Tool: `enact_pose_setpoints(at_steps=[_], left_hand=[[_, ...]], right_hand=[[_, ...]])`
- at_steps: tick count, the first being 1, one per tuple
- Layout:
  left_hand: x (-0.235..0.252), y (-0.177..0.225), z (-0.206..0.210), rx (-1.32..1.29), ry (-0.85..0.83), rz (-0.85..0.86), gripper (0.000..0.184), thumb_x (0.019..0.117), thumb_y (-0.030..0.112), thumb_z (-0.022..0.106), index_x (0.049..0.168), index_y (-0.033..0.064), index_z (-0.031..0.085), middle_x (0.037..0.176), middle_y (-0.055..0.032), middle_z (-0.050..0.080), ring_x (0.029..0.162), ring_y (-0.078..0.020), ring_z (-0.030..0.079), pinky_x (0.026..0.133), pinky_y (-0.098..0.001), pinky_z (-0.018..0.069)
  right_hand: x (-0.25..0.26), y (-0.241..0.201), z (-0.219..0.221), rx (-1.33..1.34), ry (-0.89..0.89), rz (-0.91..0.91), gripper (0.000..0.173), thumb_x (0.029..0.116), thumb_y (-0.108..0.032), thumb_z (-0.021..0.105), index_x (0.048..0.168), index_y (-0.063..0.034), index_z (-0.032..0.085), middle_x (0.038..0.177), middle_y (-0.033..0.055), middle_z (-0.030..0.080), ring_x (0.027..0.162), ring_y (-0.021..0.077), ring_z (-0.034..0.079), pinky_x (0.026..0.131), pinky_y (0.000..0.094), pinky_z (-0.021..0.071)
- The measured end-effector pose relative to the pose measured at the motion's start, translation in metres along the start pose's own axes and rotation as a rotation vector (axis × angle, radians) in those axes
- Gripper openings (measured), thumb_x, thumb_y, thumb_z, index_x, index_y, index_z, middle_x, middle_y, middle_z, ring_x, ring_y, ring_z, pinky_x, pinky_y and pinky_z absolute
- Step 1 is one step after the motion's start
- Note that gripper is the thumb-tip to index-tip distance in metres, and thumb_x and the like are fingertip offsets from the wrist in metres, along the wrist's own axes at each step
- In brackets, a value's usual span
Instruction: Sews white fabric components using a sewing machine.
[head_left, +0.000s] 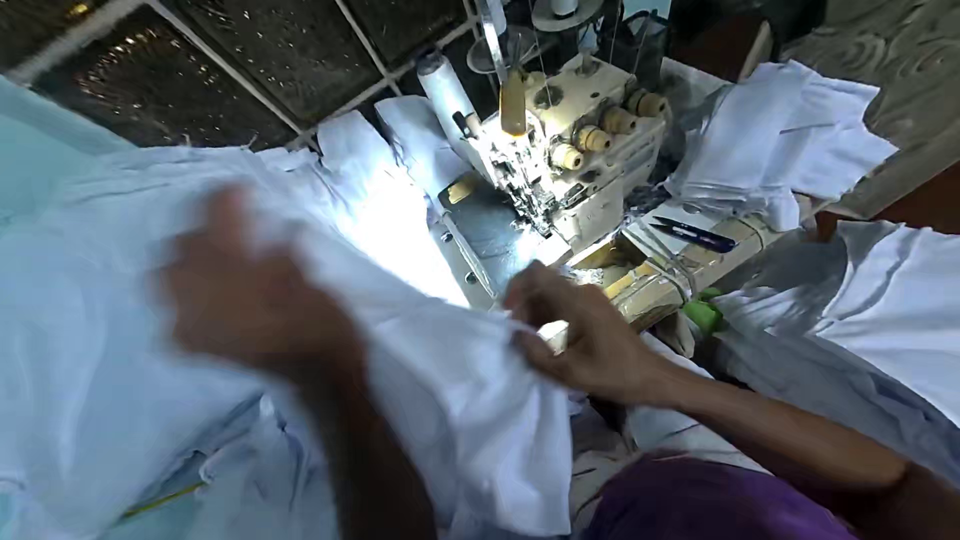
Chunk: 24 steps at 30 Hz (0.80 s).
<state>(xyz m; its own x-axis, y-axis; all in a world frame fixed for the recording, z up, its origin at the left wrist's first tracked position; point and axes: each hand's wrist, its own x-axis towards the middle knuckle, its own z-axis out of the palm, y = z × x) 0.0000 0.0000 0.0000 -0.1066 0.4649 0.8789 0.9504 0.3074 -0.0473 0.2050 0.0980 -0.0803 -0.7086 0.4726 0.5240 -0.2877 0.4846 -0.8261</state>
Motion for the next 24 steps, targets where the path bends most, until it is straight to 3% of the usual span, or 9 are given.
enact_pose_setpoints(at_steps=[3,5,8,10,12,15,20,22,24], left_hand=[[-0.014,0.042,0.075,-0.214,-0.284,0.118,0.023,0.0997,0.009,0.056,0.099,-0.0074,0.073,0.091,-0.0259,0.071,0.081,-0.0421,0.069,0.071,-0.0555,0.0497],[-0.026,0.061,0.108,-0.299,-0.5,0.056,0.019,0.0969,0.011,0.061,0.095,-0.0004,0.076,0.087,-0.0198,0.072,0.078,-0.0389,0.071,0.067,-0.0567,0.0506],[-0.033,0.068,0.118,-0.369,-0.65,0.0,0.018,0.0978,0.014,0.065,0.089,0.0003,0.071,0.079,-0.0174,0.068,0.073,-0.0352,0.068,0.064,-0.0546,0.0494],[-0.035,0.065,0.111,-0.39,-0.662,-0.007,0.02,0.0984,0.018,0.066,0.085,0.0027,0.066,0.071,-0.0136,0.062,0.064,-0.0299,0.062,0.057,-0.0488,0.0449],[-0.036,0.065,0.107,-0.392,-0.656,-0.023,0.021,0.0981,0.019,0.066,0.082,0.0046,0.064,0.067,-0.0108,0.059,0.058,-0.0261,0.058,0.053,-0.0454,0.0421],[-0.036,0.063,0.108,-0.407,-0.661,-0.111,0.018,0.0974,0.021,0.067,0.086,0.0068,0.066,0.067,-0.0095,0.059,0.057,-0.025,0.057,0.052,-0.0446,0.0416],[-0.027,0.061,0.117,-0.446,-0.744,-0.274,0.019,0.0955,0.023,0.067,0.088,0.0058,0.068,0.077,-0.0123,0.065,0.071,-0.0297,0.062,0.063,-0.0517,0.0456],[-0.017,0.06,0.132,-0.376,-0.794,-0.328,0.022,0.091,0.023,0.068,0.08,0.0041,0.065,0.076,-0.0114,0.062,0.075,-0.0285,0.06,0.067,-0.0517,0.043],[-0.001,0.06,0.144,-0.308,-0.882,-0.413,0.023,0.0915,0.021,0.068,0.085,-0.0015,0.068,0.085,-0.0184,0.065,0.086,-0.0348,0.062,0.077,-0.0579,0.0442]], right_hand=[[-0.034,0.046,-0.036,-0.007,-0.002,0.553,0.027,0.0898,0.004,0.057,0.117,-0.0009,0.059,0.081,0.0052,0.069,0.07,0.0096,0.064,0.067,0.0325,0.0544],[-0.049,0.064,-0.049,-0.007,0.04,0.749,0.028,0.0929,0.008,0.046,0.117,0.0022,0.058,0.09,0.0082,0.072,0.081,0.0112,0.067,0.077,0.034,0.0546],[-0.05,0.073,-0.048,0.104,0.172,0.738,0.025,0.0982,0.0,0.043,0.119,0.0021,0.056,0.11,0.0093,0.071,0.096,0.0115,0.071,0.087,0.032,0.0585],[-0.041,0.072,-0.04,0.042,0.161,0.676,0.024,0.0993,-0.011,0.057,0.121,-0.0003,0.059,0.115,0.0098,0.069,0.097,0.0139,0.071,0.086,0.035,0.0585],[-0.034,0.075,-0.027,-0.162,0.151,0.566,0.03,0.0931,-0.024,0.072,0.112,-0.0019,0.066,0.095,0.0097,0.071,0.083,0.0169,0.07,0.075,0.0376,0.0577],[-0.038,0.089,-0.014,-0.412,0.223,0.356,0.015,0.0899,-0.017,0.067,0.092,-0.0026,0.071,0.066,0.007,0.065,0.059,0.0187,0.063,0.055,0.0384,0.0506],[-0.041,0.075,-0.034,-0.074,0.152,0.586,0.02,0.1007,-0.012,0.055,0.099,-0.0046,0.073,0.069,-0.0052,0.06,0.061,-0.0036,0.051,0.059,0.0164,0.0433],[-0.034,0.073,-0.042,0.115,0.14,0.668,0.017,0.1011,-0.01,0.056,0.098,-0.0047,0.072,0.067,-0.0064,0.058,0.06,-0.0032,0.051,0.059,0.0173,0.0445],[-0.027,0.076,-0.046,0.195,0.159,0.696,0.016,0.1011,-0.008,0.056,0.098,-0.005,0.071,0.066,-0.0056,0.059,0.06,-0.001,0.053,0.06,0.0195,0.0463]])
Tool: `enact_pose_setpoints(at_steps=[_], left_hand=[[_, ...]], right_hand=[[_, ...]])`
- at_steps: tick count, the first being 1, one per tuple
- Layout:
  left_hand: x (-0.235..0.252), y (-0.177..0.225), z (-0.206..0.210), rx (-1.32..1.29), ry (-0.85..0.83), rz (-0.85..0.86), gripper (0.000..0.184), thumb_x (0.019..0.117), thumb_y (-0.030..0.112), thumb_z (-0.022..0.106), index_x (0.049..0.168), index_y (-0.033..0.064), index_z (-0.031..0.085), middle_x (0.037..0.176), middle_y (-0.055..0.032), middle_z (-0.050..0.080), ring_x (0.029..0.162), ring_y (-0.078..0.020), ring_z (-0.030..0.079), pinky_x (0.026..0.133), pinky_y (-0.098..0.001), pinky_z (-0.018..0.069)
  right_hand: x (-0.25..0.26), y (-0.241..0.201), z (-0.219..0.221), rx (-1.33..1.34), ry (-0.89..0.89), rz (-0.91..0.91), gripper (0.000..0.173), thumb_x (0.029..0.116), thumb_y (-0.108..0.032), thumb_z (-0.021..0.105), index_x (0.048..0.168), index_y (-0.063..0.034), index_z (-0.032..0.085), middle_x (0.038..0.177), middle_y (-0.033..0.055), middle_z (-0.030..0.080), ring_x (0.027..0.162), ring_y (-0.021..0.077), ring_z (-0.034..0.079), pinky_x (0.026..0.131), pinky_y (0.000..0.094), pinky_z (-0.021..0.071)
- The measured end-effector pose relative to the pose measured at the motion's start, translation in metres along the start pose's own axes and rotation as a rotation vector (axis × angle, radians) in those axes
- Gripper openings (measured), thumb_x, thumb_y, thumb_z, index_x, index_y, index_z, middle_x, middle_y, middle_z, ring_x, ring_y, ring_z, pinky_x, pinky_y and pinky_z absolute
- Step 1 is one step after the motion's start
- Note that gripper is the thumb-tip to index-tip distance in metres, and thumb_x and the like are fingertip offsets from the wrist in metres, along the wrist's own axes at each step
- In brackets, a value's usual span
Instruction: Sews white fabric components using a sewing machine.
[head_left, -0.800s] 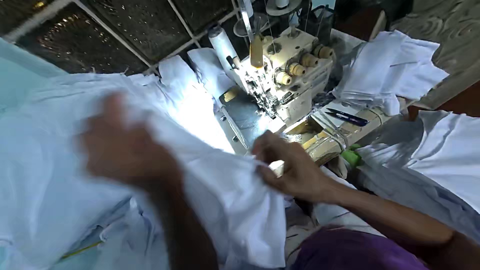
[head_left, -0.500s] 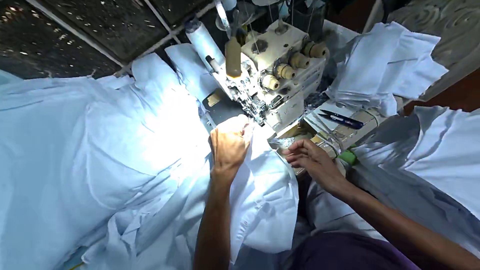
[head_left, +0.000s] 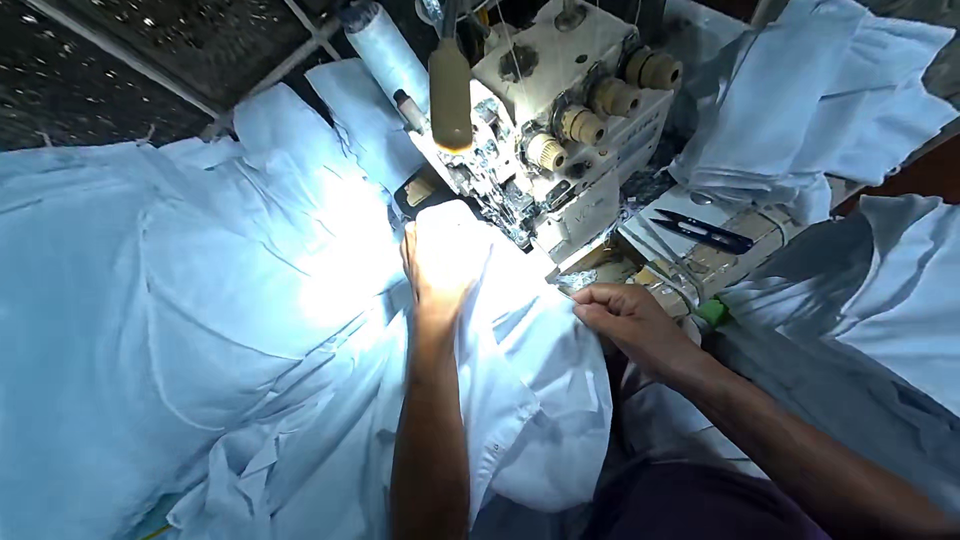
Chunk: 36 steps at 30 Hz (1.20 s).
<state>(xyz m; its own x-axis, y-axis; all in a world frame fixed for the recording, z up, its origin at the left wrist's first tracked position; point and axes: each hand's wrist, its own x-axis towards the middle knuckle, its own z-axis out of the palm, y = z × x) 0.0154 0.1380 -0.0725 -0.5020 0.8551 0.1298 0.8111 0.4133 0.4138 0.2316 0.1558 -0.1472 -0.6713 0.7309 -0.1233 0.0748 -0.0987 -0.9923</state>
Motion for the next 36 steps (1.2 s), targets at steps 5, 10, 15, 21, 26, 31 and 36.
enact_pose_setpoints(at_steps=[5,10,15,21,26,31,36], left_hand=[[0.014,0.008,0.009,0.029,0.086,-0.078,0.027,0.0992,0.016,0.055,0.097,-0.0074,0.067,0.097,-0.0253,0.067,0.096,-0.0395,0.064,0.085,-0.0587,0.0446],[0.002,0.006,0.022,0.094,0.167,-0.011,0.028,0.0926,0.02,0.066,0.101,-0.0063,0.07,0.107,-0.027,0.068,0.109,-0.0452,0.062,0.091,-0.0641,0.0421],[0.009,-0.002,0.015,0.123,0.104,-0.06,0.034,0.0924,0.033,0.069,0.1,-0.0009,0.07,0.11,-0.0238,0.066,0.114,-0.0425,0.06,0.093,-0.0627,0.0413],[-0.024,-0.042,-0.002,-0.132,0.245,0.227,0.025,0.0949,0.02,0.062,0.103,-0.0017,0.07,0.104,-0.0166,0.07,0.095,-0.0156,0.063,0.086,-0.0308,0.0493],[-0.116,-0.089,-0.019,-0.26,0.258,0.107,0.029,0.1009,0.027,0.063,0.113,0.0016,0.067,0.109,-0.0072,0.068,0.101,-0.0063,0.064,0.092,-0.0264,0.0517],[-0.181,-0.111,-0.019,-0.489,0.264,0.153,0.02,0.0984,0.019,0.063,0.106,0.0008,0.066,0.103,0.0021,0.068,0.097,-0.0035,0.065,0.091,-0.0259,0.0538],[-0.21,-0.108,-0.017,-0.545,0.216,0.221,0.013,0.0989,0.019,0.063,0.106,0.0087,0.067,0.109,0.0067,0.068,0.106,-0.0045,0.064,0.096,-0.0278,0.0525]], right_hand=[[0.009,-0.007,-0.007,0.031,0.047,-0.04,0.017,0.104,-0.01,0.054,0.102,-0.0049,0.07,0.068,-0.0036,0.06,0.059,0.0009,0.053,0.056,0.0196,0.0441],[-0.005,0.002,-0.017,0.017,0.072,-0.025,0.016,0.1018,-0.007,0.053,0.098,-0.0068,0.069,0.069,-0.0061,0.059,0.06,-0.0008,0.052,0.058,0.0182,0.0446],[-0.004,0.002,-0.018,-0.192,0.094,-0.075,0.016,0.1035,-0.008,0.054,0.102,-0.0038,0.07,0.064,-0.0027,0.055,0.053,0.002,0.045,0.051,0.0206,0.0384],[-0.035,0.007,-0.042,-0.303,0.044,-0.165,0.021,0.1011,-0.006,0.06,0.122,-0.0048,0.066,0.111,0.0052,0.075,0.09,0.0068,0.074,0.081,0.0235,0.0611],[-0.076,0.035,-0.08,-0.478,0.04,-0.179,0.013,0.0972,-0.002,0.063,0.109,-0.0027,0.07,0.097,0.0047,0.075,0.082,0.0077,0.072,0.077,0.025,0.0617],[-0.102,0.105,-0.081,-0.9,-0.327,0.154,0.017,0.0984,-0.006,0.063,0.108,0.0005,0.076,0.108,0.021,0.073,0.102,0.039,0.07,0.092,0.0593,0.0538],[-0.104,0.162,-0.053,-1.13,-0.318,-0.063,0.025,0.0984,-0.014,0.065,0.118,-0.0024,0.074,0.125,0.0248,0.066,0.122,0.0466,0.059,0.1,0.0634,0.0471]])
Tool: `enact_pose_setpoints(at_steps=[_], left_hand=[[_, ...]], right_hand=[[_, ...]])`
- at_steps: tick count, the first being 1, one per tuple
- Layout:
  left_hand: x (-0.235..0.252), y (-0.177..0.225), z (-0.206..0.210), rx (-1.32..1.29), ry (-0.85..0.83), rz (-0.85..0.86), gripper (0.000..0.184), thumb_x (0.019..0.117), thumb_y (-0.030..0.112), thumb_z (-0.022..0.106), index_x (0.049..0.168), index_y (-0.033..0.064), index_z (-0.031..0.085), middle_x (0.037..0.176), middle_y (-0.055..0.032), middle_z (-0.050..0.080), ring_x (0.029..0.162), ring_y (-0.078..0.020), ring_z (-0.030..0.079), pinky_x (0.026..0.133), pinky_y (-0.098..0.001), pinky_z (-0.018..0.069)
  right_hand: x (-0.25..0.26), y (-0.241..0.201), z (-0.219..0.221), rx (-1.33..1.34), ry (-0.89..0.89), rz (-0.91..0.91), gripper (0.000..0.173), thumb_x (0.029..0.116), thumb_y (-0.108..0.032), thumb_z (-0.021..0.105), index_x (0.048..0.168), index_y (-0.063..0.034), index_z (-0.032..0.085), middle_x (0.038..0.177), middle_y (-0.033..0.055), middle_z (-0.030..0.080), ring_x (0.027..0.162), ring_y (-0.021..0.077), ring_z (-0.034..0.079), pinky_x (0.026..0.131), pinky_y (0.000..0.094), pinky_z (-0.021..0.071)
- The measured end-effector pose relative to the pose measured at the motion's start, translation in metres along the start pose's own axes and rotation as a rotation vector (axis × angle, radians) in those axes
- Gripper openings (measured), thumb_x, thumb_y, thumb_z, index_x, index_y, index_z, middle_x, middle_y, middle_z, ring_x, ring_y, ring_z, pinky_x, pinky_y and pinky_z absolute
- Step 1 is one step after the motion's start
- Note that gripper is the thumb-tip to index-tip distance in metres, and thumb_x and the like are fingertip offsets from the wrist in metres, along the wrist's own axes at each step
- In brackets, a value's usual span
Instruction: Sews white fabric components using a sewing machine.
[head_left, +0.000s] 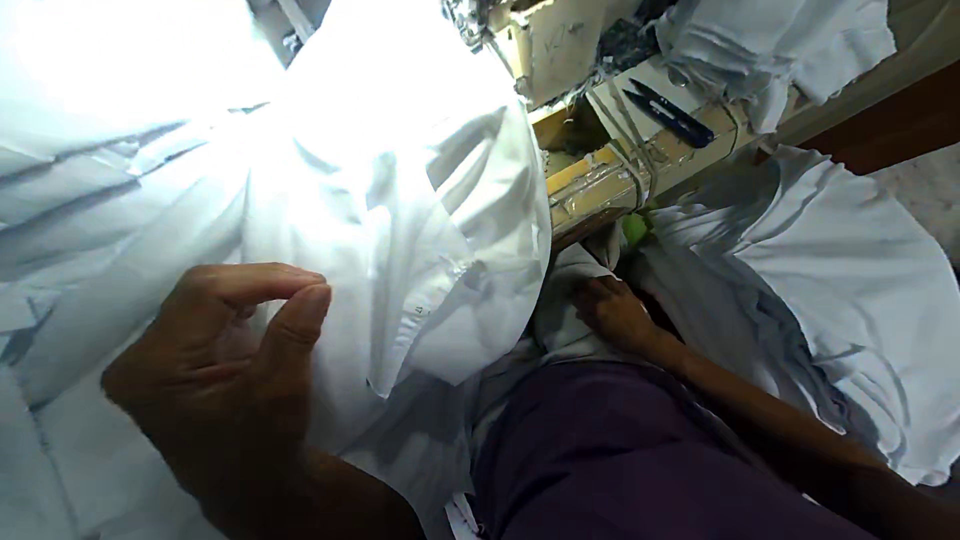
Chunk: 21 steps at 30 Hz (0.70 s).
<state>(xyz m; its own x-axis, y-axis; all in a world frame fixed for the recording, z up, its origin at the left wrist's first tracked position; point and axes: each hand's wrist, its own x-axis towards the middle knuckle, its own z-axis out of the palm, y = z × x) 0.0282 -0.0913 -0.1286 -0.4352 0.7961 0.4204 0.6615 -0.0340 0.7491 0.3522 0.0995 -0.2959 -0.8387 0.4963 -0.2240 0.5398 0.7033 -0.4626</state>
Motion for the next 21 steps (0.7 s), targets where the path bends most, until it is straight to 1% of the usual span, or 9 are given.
enact_pose_setpoints(at_steps=[2,5,9,11,15,17,18,20,21], left_hand=[[-0.006,0.002,0.007,-0.022,0.001,-0.009,0.012,0.0992,0.02,0.065,0.106,0.0109,0.067,0.108,0.0073,0.068,0.104,-0.005,0.065,0.095,-0.0276,0.0539],[-0.012,0.012,0.019,-0.04,-0.014,-0.028,0.01,0.0989,0.018,0.065,0.105,0.0105,0.067,0.107,0.0078,0.066,0.103,-0.0021,0.064,0.093,-0.0234,0.0538],[-0.019,0.02,0.027,-0.041,-0.02,-0.03,0.011,0.0978,0.017,0.066,0.099,0.0066,0.067,0.104,0.0051,0.066,0.103,-0.0015,0.064,0.093,-0.0212,0.053],[-0.024,0.022,0.026,-0.04,-0.023,-0.045,0.01,0.0971,0.016,0.066,0.098,0.006,0.068,0.104,0.0043,0.067,0.103,-0.0021,0.064,0.094,-0.0212,0.0531],[-0.03,0.023,0.027,-0.031,-0.026,-0.06,0.012,0.0965,0.016,0.066,0.096,0.004,0.068,0.103,0.0033,0.067,0.103,-0.0003,0.063,0.093,-0.0185,0.052],[-0.033,0.024,0.028,-0.029,-0.032,-0.059,0.014,0.0962,0.016,0.066,0.095,0.0026,0.068,0.102,0.0023,0.067,0.103,0.0001,0.063,0.093,-0.0177,0.0514],[-0.034,0.026,0.029,-0.033,-0.037,-0.061,0.014,0.0961,0.016,0.066,0.095,0.0028,0.068,0.103,0.0022,0.067,0.103,-0.0002,0.063,0.094,-0.0179,0.0515],[-0.037,0.029,0.031,-0.049,-0.035,-0.06,0.013,0.0953,0.016,0.067,0.095,0.0037,0.069,0.103,0.0025,0.068,0.104,-0.001,0.064,0.093,-0.0189,0.0523],[-0.039,0.032,0.033,-0.07,-0.031,-0.055,0.013,0.0955,0.017,0.067,0.095,0.0048,0.069,0.103,0.003,0.068,0.103,-0.0017,0.064,0.092,-0.0193,0.0531]], right_hand=[[0.013,-0.003,0.007,-0.059,0.018,-0.035,0.024,0.0964,-0.015,0.067,0.115,-0.0016,0.075,0.125,0.0263,0.065,0.122,0.0483,0.058,0.099,0.0649,0.0462],[0.031,-0.011,0.006,-0.131,-0.091,-0.065,0.024,0.094,-0.016,0.071,0.108,0.0025,0.075,0.125,0.0276,0.065,0.123,0.0487,0.057,0.099,0.0653,0.044],[0.044,-0.026,0.012,-0.185,-0.287,-0.072,0.023,0.1014,-0.01,0.057,0.112,0.003,0.073,0.122,0.0234,0.067,0.123,0.0441,0.057,0.103,0.0606,0.0411],[0.044,-0.032,0.017,-0.203,-0.257,-0.066,0.024,0.1016,-0.008,0.055,0.111,0.0049,0.073,0.118,0.0243,0.069,0.12,0.0442,0.059,0.102,0.0595,0.0419],[0.038,-0.035,0.022,-0.288,-0.181,-0.028,0.027,0.1004,-0.009,0.058,0.119,0.0062,0.07,0.126,0.0255,0.066,0.125,0.046,0.056,0.106,0.063,0.0376],[0.036,-0.038,0.014,-0.291,-0.163,-0.021,0.021,0.0974,-0.003,0.058,0.109,0.0075,0.072,0.118,0.026,0.068,0.118,0.0468,0.06,0.103,0.0631,0.0397],[0.035,-0.038,0.007,-0.254,-0.189,-0.018,0.02,0.0978,-0.003,0.058,0.109,0.0073,0.072,0.115,0.0264,0.069,0.116,0.0469,0.061,0.102,0.0627,0.0406],[0.03,-0.032,-0.011,-0.062,-0.238,-0.039,0.021,0.0998,-0.009,0.06,0.107,0.0067,0.072,0.108,0.0273,0.07,0.108,0.0469,0.065,0.098,0.0629,0.045],[0.025,-0.026,-0.019,0.057,-0.228,-0.069,0.021,0.0995,-0.012,0.063,0.104,0.0066,0.073,0.101,0.0262,0.072,0.1,0.0452,0.068,0.093,0.0622,0.0493]])
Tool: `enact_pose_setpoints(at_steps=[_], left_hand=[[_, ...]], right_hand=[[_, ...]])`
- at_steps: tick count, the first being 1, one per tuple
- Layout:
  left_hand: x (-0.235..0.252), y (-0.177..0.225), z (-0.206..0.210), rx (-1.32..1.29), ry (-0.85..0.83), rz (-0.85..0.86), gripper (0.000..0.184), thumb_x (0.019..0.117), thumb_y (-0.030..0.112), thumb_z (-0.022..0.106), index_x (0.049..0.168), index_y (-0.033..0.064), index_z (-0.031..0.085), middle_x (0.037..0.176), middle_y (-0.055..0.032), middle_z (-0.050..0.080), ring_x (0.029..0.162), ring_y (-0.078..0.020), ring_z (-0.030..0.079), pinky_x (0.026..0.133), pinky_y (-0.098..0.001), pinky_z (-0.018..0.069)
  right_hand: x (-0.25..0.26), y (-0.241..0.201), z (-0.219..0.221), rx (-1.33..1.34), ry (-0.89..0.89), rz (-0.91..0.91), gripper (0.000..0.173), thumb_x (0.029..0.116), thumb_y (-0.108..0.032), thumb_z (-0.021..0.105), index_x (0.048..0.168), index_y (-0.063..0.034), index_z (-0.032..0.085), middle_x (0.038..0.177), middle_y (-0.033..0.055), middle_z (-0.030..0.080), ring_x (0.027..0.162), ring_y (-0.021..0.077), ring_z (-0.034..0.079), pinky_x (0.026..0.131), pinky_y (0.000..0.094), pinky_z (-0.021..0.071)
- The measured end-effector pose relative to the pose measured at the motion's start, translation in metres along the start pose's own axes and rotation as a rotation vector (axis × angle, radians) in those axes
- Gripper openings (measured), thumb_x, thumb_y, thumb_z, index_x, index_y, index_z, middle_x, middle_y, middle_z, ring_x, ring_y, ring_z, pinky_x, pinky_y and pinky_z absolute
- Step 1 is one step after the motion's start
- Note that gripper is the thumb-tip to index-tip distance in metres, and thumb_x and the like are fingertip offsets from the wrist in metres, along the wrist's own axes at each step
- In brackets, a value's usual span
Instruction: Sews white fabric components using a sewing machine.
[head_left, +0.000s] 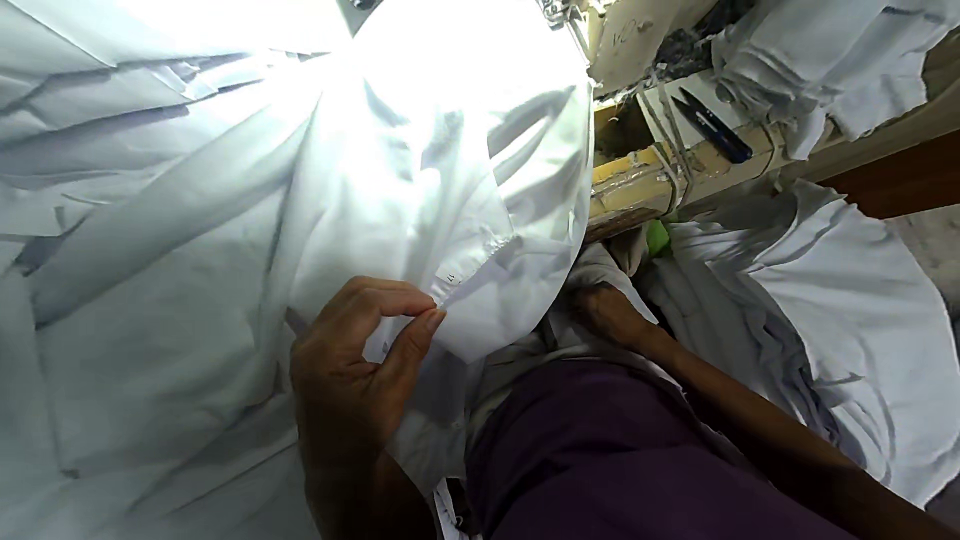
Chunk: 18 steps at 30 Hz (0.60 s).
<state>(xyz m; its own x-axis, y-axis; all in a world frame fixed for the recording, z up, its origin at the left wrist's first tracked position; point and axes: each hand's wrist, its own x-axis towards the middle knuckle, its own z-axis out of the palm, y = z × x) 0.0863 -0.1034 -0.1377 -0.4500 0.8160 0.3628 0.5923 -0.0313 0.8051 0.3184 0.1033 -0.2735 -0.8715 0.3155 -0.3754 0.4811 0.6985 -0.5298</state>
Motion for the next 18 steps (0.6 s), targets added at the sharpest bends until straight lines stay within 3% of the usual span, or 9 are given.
enact_pose_setpoints(at_steps=[2,4,6,9,12,18], left_hand=[[-0.003,0.007,0.006,-0.048,-0.006,0.011,0.012,0.0962,0.02,0.068,0.095,0.0082,0.07,0.103,0.0047,0.068,0.102,-0.0022,0.065,0.089,-0.0193,0.0551],[-0.006,0.013,0.016,-0.11,-0.041,0.024,0.012,0.0972,0.024,0.068,0.094,0.0128,0.069,0.102,0.0084,0.067,0.102,-0.0005,0.065,0.087,-0.0178,0.056],[-0.008,0.016,0.034,-0.189,-0.075,0.028,0.011,0.0968,0.024,0.07,0.093,0.0143,0.07,0.101,0.0097,0.068,0.101,0.0005,0.065,0.086,-0.0175,0.057],[-0.006,0.013,0.074,-0.323,-0.106,0.011,0.007,0.0945,0.014,0.07,0.093,0.0069,0.069,0.096,0.004,0.068,0.091,0.0005,0.065,0.08,-0.0171,0.0571],[0.002,0.012,0.108,-0.575,-0.159,-0.043,0.006,0.0913,0.001,0.068,0.098,-0.0006,0.068,0.095,0.0001,0.068,0.081,0.0004,0.066,0.073,-0.0167,0.0588],[0.035,0.033,0.11,-0.768,-0.064,0.042,0.021,0.0978,0.011,0.063,0.116,0.0174,0.07,0.109,0.0159,0.07,0.096,0.0076,0.064,0.084,-0.0127,0.0546]], right_hand=[[-0.017,0.007,-0.011,0.236,0.129,-0.113,0.015,0.0951,-0.009,0.067,0.095,0.005,0.072,0.088,0.0193,0.072,0.083,0.0328,0.071,0.08,0.0526,0.0562],[-0.036,0.004,-0.026,0.508,0.237,-0.168,0.01,0.0936,-0.006,0.066,0.094,0.0011,0.073,0.087,0.0063,0.073,0.081,0.0091,0.069,0.081,0.0302,0.0573],[-0.055,-0.006,-0.044,0.782,0.289,-0.232,0.01,0.0941,-0.003,0.064,0.095,-0.0028,0.074,0.09,-0.0038,0.074,0.085,-0.0019,0.068,0.082,0.0192,0.0574],[-0.072,-0.029,-0.07,0.949,0.328,-0.425,0.012,0.1002,-0.015,0.064,0.102,-0.0145,0.076,0.098,-0.0135,0.074,0.091,-0.0062,0.067,0.083,0.0145,0.056],[-0.071,-0.054,-0.089,0.877,0.441,-0.586,0.014,0.1018,-0.018,0.062,0.102,-0.0131,0.076,0.102,-0.0106,0.074,0.098,-0.0032,0.067,0.087,0.0166,0.0564],[-0.03,-0.086,-0.122,0.709,0.76,-0.7,0.004,0.093,-0.008,0.071,0.092,-0.005,0.069,0.102,-0.0019,0.061,0.093,-0.0022,0.059,0.079,0.0111,0.0517]])
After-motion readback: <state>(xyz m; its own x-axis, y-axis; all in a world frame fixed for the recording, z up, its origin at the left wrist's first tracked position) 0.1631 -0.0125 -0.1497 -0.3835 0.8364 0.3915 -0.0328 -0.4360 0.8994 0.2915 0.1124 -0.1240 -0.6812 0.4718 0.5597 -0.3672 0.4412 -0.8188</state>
